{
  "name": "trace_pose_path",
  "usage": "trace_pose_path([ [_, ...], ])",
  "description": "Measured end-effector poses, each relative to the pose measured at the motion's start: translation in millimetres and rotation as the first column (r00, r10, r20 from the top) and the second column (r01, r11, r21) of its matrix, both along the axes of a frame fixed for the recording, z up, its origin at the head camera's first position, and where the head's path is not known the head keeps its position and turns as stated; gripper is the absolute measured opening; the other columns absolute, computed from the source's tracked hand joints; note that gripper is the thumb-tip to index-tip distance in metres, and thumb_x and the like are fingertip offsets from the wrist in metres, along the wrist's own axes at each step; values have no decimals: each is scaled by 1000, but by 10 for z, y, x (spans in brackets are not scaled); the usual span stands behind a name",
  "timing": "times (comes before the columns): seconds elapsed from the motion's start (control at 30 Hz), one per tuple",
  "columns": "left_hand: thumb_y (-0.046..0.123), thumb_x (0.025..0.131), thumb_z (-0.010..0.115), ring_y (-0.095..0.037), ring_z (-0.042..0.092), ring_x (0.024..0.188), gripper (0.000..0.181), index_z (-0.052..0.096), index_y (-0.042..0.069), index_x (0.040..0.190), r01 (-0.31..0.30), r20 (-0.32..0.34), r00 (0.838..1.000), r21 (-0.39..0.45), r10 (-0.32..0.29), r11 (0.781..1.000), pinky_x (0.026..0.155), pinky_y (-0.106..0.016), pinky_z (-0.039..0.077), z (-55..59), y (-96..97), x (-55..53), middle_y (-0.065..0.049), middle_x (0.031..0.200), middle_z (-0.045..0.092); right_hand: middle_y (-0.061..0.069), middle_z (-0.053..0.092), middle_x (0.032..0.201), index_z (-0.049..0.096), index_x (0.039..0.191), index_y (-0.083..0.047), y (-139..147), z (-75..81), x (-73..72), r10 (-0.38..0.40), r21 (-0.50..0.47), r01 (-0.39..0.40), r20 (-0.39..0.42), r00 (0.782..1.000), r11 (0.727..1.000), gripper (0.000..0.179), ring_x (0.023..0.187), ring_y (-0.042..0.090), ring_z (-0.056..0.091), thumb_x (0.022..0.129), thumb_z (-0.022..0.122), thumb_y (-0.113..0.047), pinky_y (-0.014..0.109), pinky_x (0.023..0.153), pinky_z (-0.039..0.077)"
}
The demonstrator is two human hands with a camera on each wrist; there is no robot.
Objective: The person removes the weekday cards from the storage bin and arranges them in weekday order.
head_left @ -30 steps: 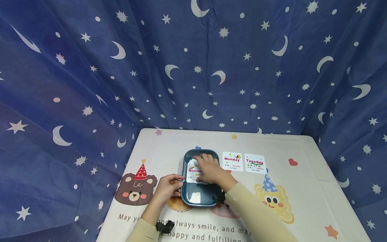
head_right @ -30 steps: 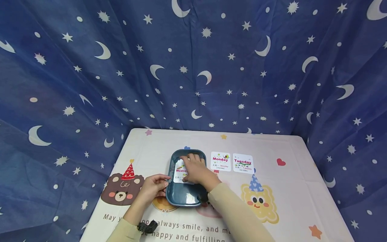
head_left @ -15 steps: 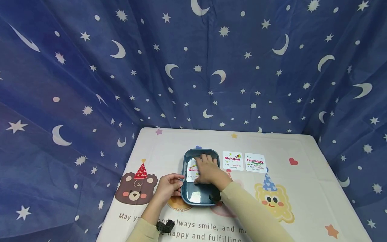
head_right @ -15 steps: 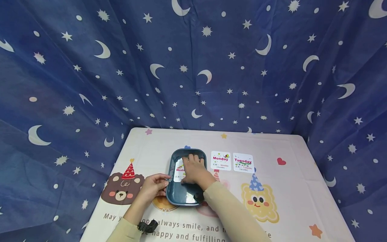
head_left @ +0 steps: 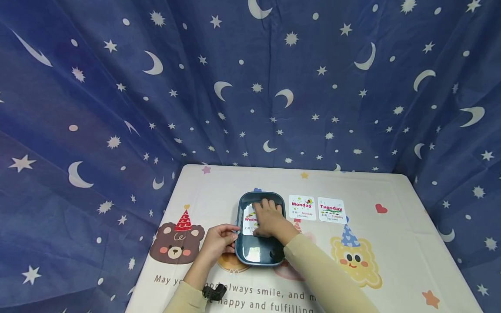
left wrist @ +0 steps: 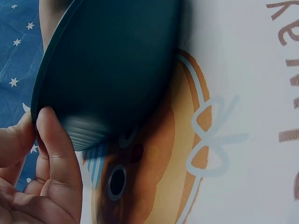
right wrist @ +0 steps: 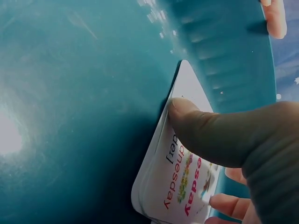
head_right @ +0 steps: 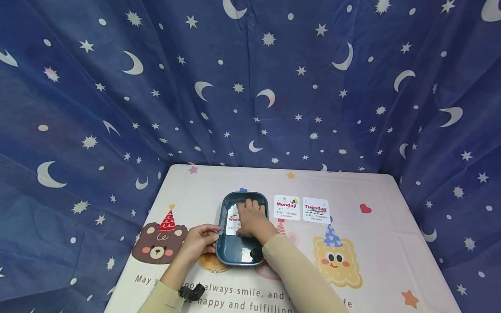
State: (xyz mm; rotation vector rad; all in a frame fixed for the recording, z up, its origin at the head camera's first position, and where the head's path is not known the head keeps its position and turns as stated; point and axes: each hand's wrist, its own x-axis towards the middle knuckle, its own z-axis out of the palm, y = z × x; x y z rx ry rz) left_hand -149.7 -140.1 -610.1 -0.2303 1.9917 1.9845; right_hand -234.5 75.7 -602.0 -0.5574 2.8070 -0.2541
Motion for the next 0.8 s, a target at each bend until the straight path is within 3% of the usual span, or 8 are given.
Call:
trace_pose_path([
  [0.8,-4,100,69,-14,62,65,28,73,-5,128,-6,18,1000,18,6,1000,56,-24,61,-41,-3,-7,-3,83,65,10,50,128,56,150,-21,-16,-11,-37,-23,-46,20,-64,998,999,100,115,28,42,67,101,-53,43,89,37],
])
